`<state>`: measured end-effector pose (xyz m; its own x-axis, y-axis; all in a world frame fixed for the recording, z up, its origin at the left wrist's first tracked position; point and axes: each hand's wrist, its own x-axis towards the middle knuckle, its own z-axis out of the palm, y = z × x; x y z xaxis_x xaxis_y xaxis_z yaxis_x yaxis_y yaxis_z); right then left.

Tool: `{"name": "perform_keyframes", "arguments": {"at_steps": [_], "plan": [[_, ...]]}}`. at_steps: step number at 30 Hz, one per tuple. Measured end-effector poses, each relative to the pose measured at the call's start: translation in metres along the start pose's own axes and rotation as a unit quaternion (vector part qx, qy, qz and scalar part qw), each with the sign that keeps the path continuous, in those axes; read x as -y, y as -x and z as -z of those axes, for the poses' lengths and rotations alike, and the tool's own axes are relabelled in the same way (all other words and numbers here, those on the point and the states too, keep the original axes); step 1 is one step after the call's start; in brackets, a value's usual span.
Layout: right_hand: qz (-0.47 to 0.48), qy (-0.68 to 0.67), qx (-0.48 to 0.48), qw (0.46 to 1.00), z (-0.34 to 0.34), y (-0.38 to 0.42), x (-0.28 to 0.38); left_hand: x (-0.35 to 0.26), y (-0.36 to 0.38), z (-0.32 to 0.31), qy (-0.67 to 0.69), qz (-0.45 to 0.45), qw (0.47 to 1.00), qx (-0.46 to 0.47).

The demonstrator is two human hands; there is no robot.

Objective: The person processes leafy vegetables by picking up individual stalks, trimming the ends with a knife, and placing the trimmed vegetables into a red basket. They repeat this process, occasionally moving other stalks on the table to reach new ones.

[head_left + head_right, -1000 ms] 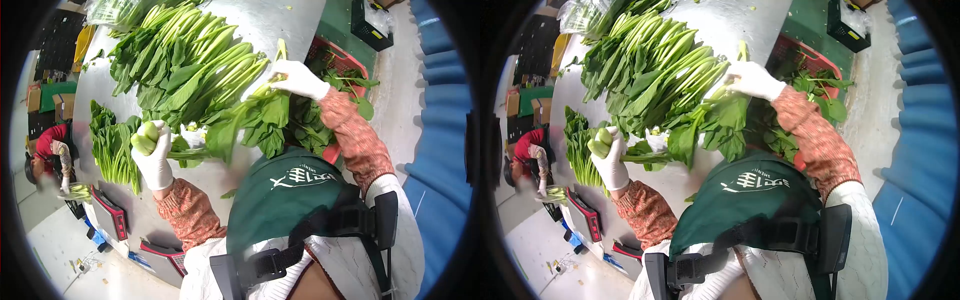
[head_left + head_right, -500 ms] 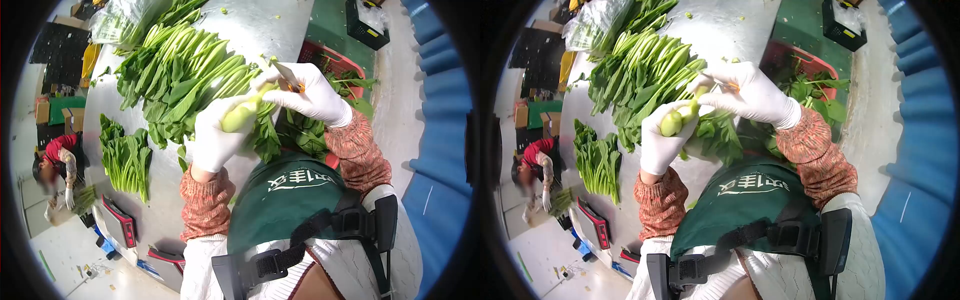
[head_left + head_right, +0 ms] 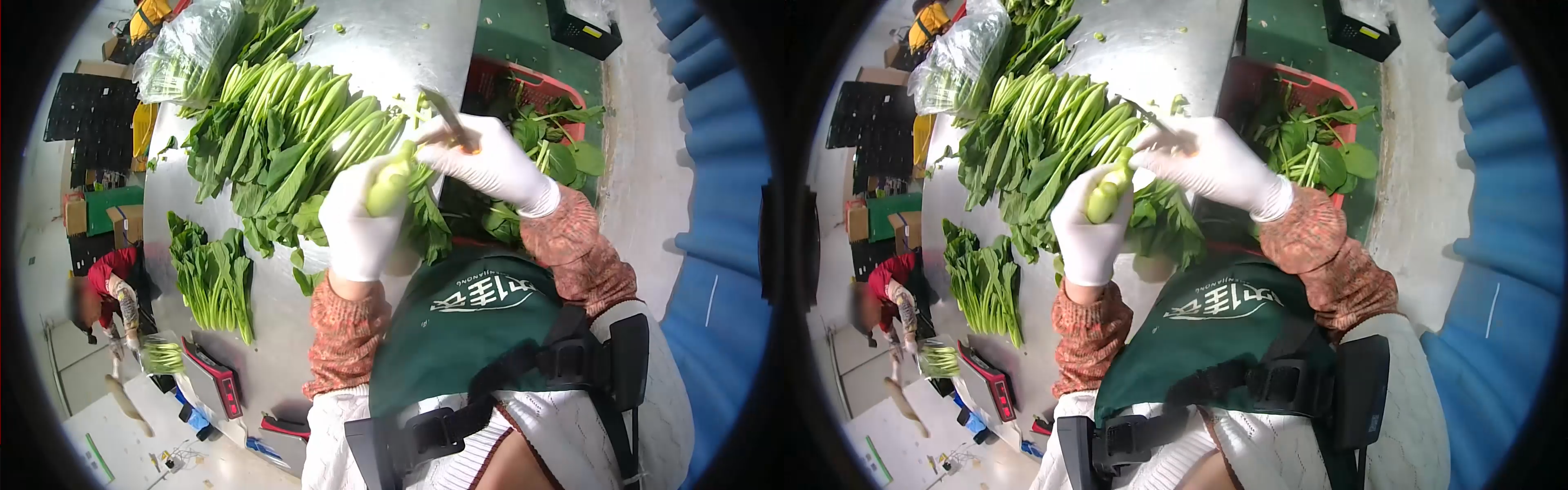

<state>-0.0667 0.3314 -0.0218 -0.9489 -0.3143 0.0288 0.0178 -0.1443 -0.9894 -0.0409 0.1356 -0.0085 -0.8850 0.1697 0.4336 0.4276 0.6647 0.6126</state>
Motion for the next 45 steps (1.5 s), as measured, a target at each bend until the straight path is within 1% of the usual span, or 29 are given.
{"name": "perform_keyframes", "arguments": {"at_steps": [1, 3, 5, 6, 7, 8, 9, 11, 16, 19, 22, 23, 24, 25, 26, 27, 28, 29, 30, 32, 34, 36, 37, 38, 39, 40, 42, 44, 45], "plan": [[0.004, -0.023, 0.018, 1.000, -0.004, -0.004, 0.000, -0.005, -0.001, -0.001, -0.022, -0.022, 0.999, 0.019], [-0.006, -0.008, 0.014, 1.000, -0.007, -0.004, 0.001, -0.003, 0.004, 0.000, 0.138, 0.101, 0.983, 0.065], [0.002, 0.039, 0.050, 0.998, -0.004, -0.003, 0.011, -0.008, 0.005, 0.011, 0.255, 0.241, 0.930, 0.113], [0.004, 0.059, 0.069, 0.996, -0.004, -0.003, 0.012, -0.004, 0.006, 0.013, 0.274, 0.256, 0.920, 0.114], [0.064, 0.096, 0.066, 0.991, -0.007, -0.005, 0.004, 0.002, 0.007, 0.012, 0.259, 0.227, 0.933, 0.103], [0.061, 0.103, 0.061, 0.991, -0.009, -0.006, 0.001, 0.004, 0.005, 0.010, 0.244, 0.196, 0.945, 0.091], [0.059, 0.113, 0.055, 0.990, -0.011, -0.009, 0.002, 0.000, 0.005, 0.013, 0.265, 0.235, 0.932, 0.080], [0.045, 0.153, 0.043, 0.986, -0.014, -0.014, 0.011, 0.005, 0.004, 0.013, 0.243, 0.225, 0.941, 0.063], [0.135, 0.260, 0.062, 0.954, -0.013, -0.024, 0.017, 0.022, -0.001, 0.021, 0.229, 0.182, 0.954, 0.069], [0.097, 0.279, 0.085, 0.952, -0.009, -0.028, 0.012, 0.028, -0.006, 0.017, 0.029, 0.009, 0.999, 0.020], [0.064, 0.292, 0.095, 0.950, -0.002, -0.033, 0.006, 0.034, -0.007, 0.016, -0.091, -0.031, 0.995, -0.010], [0.077, 0.300, 0.086, 0.947, 0.008, -0.036, 0.002, 0.041, -0.007, 0.022, -0.102, -0.007, 0.994, -0.045], [0.041, 0.313, 0.051, 0.948, 0.019, -0.038, 0.008, 0.059, -0.004, 0.035, -0.127, 0.014, 0.989, -0.078], [0.017, 0.341, 0.017, 0.940, 0.037, -0.042, 0.005, 0.069, 0.001, 0.052, -0.080, 0.086, 0.989, -0.092], [-0.007, 0.368, -0.017, 0.930, 0.058, -0.048, 0.000, 0.075, 0.007, 0.073, 0.024, 0.185, 0.978, -0.098], [0.030, 0.515, -0.048, 0.855, 0.078, -0.053, -0.008, 0.069, 0.006, 0.090, 0.137, 0.237, 0.949, -0.155], [0.068, 0.646, -0.076, 0.757, 0.093, -0.057, -0.021, 0.082, 0.018, 0.111, 0.180, 0.311, 0.918, -0.168], [0.081, 0.700, -0.092, 0.704, 0.100, -0.060, -0.039, 0.093, 0.029, 0.124, 0.300, 0.292, 0.890, -0.181], [0.131, 0.679, -0.077, 0.718, 0.088, -0.059, -0.044, 0.101, 0.036, 0.131, 0.414, 0.267, 0.849, -0.190], [0.112, 0.620, 0.022, 0.776, 0.043, -0.058, -0.052, 0.111, 0.040, 0.130, 0.524, 0.254, 0.776, -0.241], [0.126, 0.591, 0.096, 0.791, 0.005, -0.052, -0.091, 0.121, 0.044, 0.128, 0.618, 0.255, 0.685, -0.289], [0.156, 0.546, 0.145, 0.810, -0.011, -0.054, -0.136, 0.117, 0.040, 0.118, 0.604, 0.269, 0.680, -0.317], [0.067, 0.584, 0.166, 0.792, -0.010, -0.057, -0.159, 0.124, 0.041, 0.115, 0.648, 0.265, 0.649, -0.299], [0.047, 0.594, 0.154, 0.788, -0.004, -0.057, -0.172, 0.130, 0.042, 0.113, 0.691, 0.262, 0.614, -0.276], [0.085, 0.566, 0.130, 0.810, 0.008, -0.052, -0.172, 0.129, 0.042, 0.111, 0.670, 0.269, 0.628, -0.290], [0.089, 0.564, 0.116, 0.813, 0.020, -0.048, -0.167, 0.132, 0.046, 0.112, 0.715, 0.265, 0.593, -0.259], [0.077, 0.573, 0.055, 0.814, 0.060, -0.030, -0.168, 0.135, 0.052, 0.110, 0.695, 0.297, 0.585, -0.295], [-0.077, 0.637, 0.087, 0.762, 0.103, -0.013, -0.154, 0.142, 0.054, 0.106, 0.696, 0.314, 0.574, -0.295], [-0.083, 0.650, 0.075, 0.751, 0.128, 0.001, -0.159, 0.145, 0.055, 0.103, 0.698, 0.323, 0.568, -0.293]]}}
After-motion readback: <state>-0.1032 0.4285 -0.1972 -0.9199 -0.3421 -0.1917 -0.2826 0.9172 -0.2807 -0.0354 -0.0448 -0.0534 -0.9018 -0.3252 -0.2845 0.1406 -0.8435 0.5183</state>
